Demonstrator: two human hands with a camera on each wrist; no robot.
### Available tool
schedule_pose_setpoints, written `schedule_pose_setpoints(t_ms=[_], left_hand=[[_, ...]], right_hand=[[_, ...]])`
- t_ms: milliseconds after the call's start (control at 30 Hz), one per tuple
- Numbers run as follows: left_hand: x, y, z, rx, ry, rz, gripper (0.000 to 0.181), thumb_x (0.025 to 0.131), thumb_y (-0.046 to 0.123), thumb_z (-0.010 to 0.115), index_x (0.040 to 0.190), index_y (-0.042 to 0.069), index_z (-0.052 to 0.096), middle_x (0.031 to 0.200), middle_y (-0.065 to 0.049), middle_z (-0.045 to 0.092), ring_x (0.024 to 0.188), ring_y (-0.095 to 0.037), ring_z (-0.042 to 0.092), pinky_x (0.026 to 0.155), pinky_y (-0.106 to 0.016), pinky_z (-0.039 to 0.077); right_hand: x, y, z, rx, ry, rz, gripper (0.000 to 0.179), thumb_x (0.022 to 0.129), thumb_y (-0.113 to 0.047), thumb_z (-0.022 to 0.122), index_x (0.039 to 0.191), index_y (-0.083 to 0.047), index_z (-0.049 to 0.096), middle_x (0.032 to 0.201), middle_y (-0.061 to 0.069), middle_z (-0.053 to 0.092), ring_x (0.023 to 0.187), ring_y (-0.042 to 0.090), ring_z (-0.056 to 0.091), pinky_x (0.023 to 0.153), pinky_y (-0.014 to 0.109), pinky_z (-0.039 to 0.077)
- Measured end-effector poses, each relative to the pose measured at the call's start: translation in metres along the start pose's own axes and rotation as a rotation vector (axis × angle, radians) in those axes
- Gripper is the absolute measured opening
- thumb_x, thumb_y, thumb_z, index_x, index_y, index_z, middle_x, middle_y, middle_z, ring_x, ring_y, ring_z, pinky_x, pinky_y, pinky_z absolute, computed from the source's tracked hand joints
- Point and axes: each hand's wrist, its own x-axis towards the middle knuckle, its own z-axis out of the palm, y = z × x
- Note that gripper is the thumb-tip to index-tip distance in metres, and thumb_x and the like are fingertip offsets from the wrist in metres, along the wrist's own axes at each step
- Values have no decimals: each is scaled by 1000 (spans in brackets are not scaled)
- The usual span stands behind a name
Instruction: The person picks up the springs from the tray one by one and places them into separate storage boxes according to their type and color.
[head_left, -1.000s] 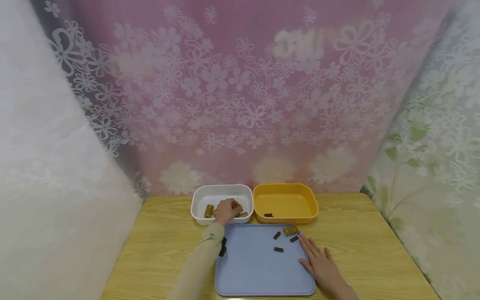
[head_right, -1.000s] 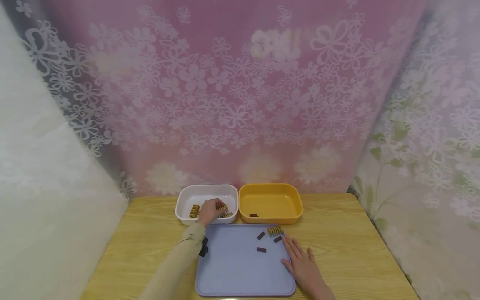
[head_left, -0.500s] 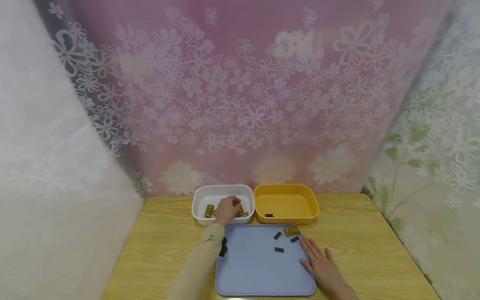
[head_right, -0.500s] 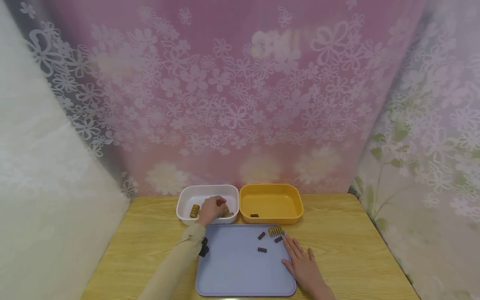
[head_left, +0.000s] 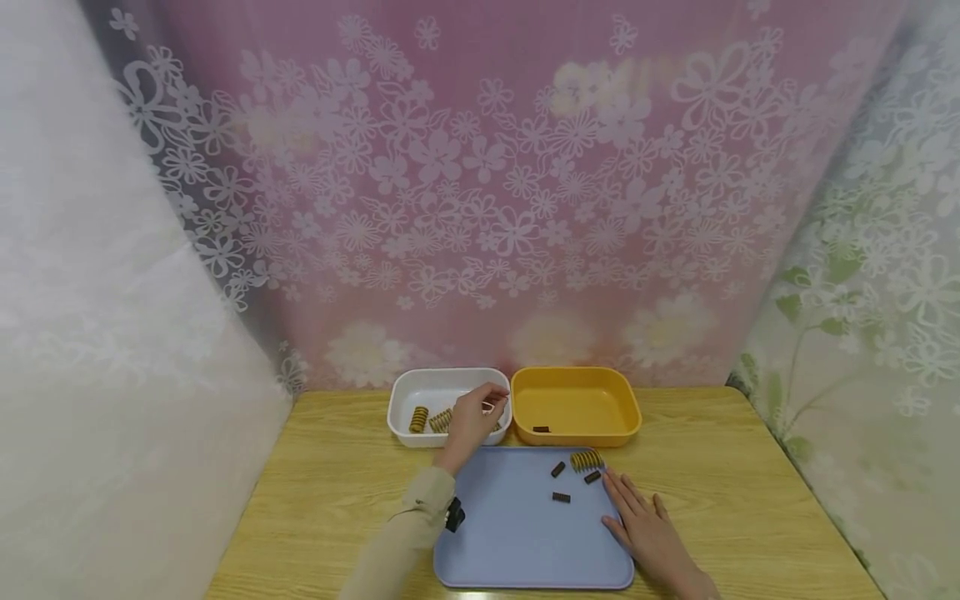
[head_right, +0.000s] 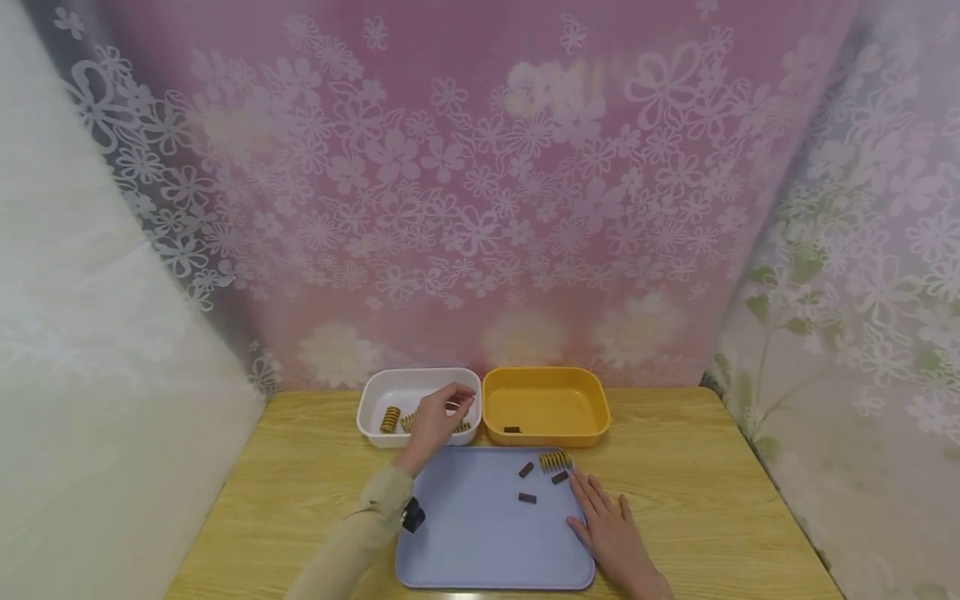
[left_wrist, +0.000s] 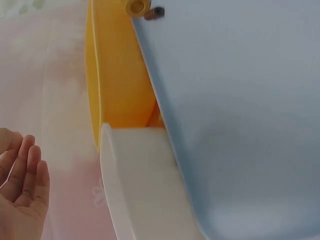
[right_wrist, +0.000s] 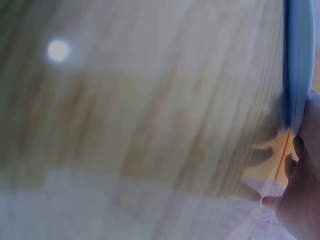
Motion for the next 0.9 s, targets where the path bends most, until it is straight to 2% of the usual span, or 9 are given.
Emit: schedule_pose_setpoints(t_ms=[100, 200, 333, 433, 633, 900], left_hand=[[-6, 6, 6, -20, 1, 42, 13, 94, 7, 71, 107, 6, 73, 94, -4, 75, 85, -18, 71, 76, -33, 60], [-12, 9, 15, -57, -5, 46, 15, 93, 8, 73, 107, 5, 73, 95, -3, 75, 85, -16, 71, 76, -36, 60], [-24, 13, 30, -145, -6, 0, 15, 92, 6, 74, 107, 4, 73, 94, -4, 76, 84, -15, 71, 75, -38, 61], [-35, 14, 42, -189, -13, -49, 16, 91, 5, 75, 107, 4, 74, 95, -5, 76, 84, -13, 70, 74, -33, 60], [-55, 14, 68, -191, -34, -114, 16, 90, 6, 76, 106, 5, 75, 95, -3, 76, 85, -8, 69, 75, -19, 56], [-68, 5, 96, -172, -55, -133, 14, 89, 4, 75, 102, 4, 75, 90, 2, 74, 82, -3, 67, 72, -17, 55]], right_hand=[[0, 0, -1, -4, -8, 5, 65, 101, -41, 59, 157, -12, 40, 161, 9, 37, 146, 37, 37, 105, 78, 26], [0, 0, -2, 3, -19, 13, 65, 102, -41, 59, 157, -12, 39, 162, 9, 36, 146, 37, 36, 106, 79, 25], [1, -1, -4, 10, -27, 17, 65, 102, -41, 58, 157, -12, 38, 162, 10, 36, 147, 37, 35, 106, 79, 24], [1, -2, -5, 8, -23, 15, 65, 102, -40, 59, 157, -12, 38, 162, 10, 36, 147, 37, 36, 106, 79, 23], [0, -3, -5, -1, 0, -1, 65, 101, -38, 61, 156, -11, 40, 161, 9, 37, 146, 37, 37, 106, 79, 25], [-1, -5, -4, -19, 20, -10, 64, 100, -37, 63, 155, -11, 42, 160, 9, 39, 144, 37, 41, 105, 78, 28]])
